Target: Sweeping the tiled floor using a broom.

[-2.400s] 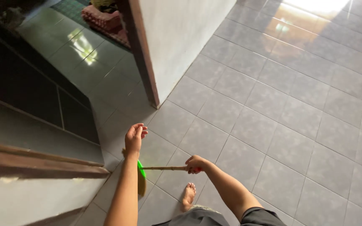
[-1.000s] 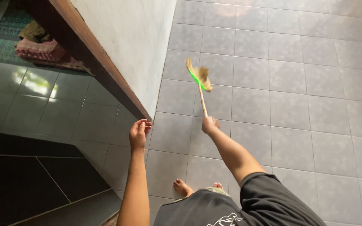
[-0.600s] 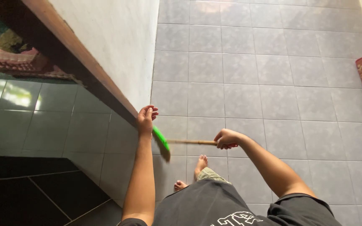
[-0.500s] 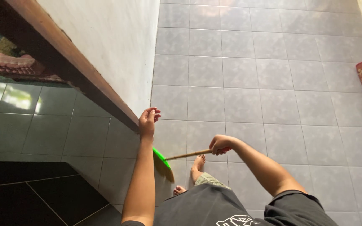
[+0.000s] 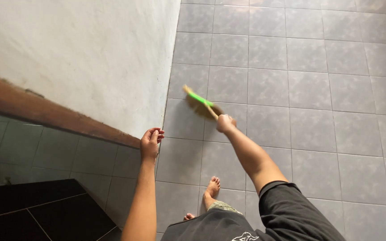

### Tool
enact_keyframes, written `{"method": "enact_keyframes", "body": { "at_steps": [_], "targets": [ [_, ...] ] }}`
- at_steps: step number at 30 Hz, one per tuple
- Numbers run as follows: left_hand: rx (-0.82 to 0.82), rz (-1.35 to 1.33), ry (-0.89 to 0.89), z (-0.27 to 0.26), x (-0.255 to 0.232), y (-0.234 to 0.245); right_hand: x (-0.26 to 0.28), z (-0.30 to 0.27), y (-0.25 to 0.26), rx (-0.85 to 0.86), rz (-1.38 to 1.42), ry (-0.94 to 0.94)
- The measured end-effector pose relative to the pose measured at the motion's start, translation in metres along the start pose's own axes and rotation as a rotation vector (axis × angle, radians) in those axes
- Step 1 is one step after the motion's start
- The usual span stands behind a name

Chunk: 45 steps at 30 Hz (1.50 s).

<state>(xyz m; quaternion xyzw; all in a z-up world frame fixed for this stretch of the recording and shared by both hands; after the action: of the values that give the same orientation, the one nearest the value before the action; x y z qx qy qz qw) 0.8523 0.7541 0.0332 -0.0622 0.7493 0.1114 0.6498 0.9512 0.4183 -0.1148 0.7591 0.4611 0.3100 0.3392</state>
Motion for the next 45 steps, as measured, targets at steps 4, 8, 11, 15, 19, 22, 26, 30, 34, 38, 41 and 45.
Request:
{"method": "enact_keyframes", "body": {
  "at_steps": [4, 8, 11, 15, 19, 22, 26, 30, 34, 38, 41, 45],
  "targets": [
    [0.008, 0.021, 0.022, 0.027, -0.003, -0.031, -0.019, -0.005, -0.039, -0.175, -0.033, 0.103],
    [0.072, -0.02, -0.006, 0.054, -0.002, -0.07, -0.051, -0.1, 0.035, 0.107, 0.219, 0.074],
    [0.124, -0.021, -0.012, 0.072, -0.005, -0.101, -0.093, -0.121, 0.061, 0.374, 0.41, 0.022],
    [0.188, -0.049, -0.041, 0.094, -0.005, -0.14, -0.153, -0.087, 0.025, 0.701, 0.72, -0.032],
    [0.276, -0.08, -0.056, 0.119, -0.001, -0.159, -0.158, -0.043, 0.033, 0.719, 0.656, -0.163],
    [0.299, 0.0, -0.046, 0.129, -0.022, -0.166, -0.142, -0.003, 0.057, 0.584, 0.469, -0.138],
    [0.365, -0.036, -0.023, 0.168, -0.019, -0.176, -0.1, 0.026, 0.099, 0.268, 0.293, -0.148],
    [0.49, -0.098, -0.024, 0.223, -0.007, -0.199, -0.075, 0.067, 0.049, -0.084, 0.207, -0.248],
    [0.587, -0.022, -0.042, 0.267, -0.032, -0.236, -0.077, 0.033, -0.015, -0.067, 0.626, -0.454],
    [0.693, -0.099, 0.003, 0.298, -0.005, -0.3, -0.112, -0.028, -0.094, -0.183, 1.075, -0.567],
    [0.814, -0.142, 0.054, 0.296, -0.007, -0.337, -0.123, -0.109, -0.123, -0.151, 1.117, -0.784],
    [0.892, -0.111, 0.07, 0.275, -0.029, -0.357, -0.125, -0.225, -0.135, 0.008, 1.005, -1.129]
  ]
}}
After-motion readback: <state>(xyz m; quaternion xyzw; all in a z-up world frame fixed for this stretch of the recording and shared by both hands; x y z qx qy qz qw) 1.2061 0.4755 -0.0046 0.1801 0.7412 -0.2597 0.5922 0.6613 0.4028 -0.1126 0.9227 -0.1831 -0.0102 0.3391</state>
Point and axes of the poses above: each hand's wrist, its own z-axis towards the middle knuckle, its own y-axis out of the back of the hand, x = y × z, the point moved 4 cm from there along z, towards the middle knuckle, and after that the axes turned 9 degrees about -y, right-handed, at the moved point
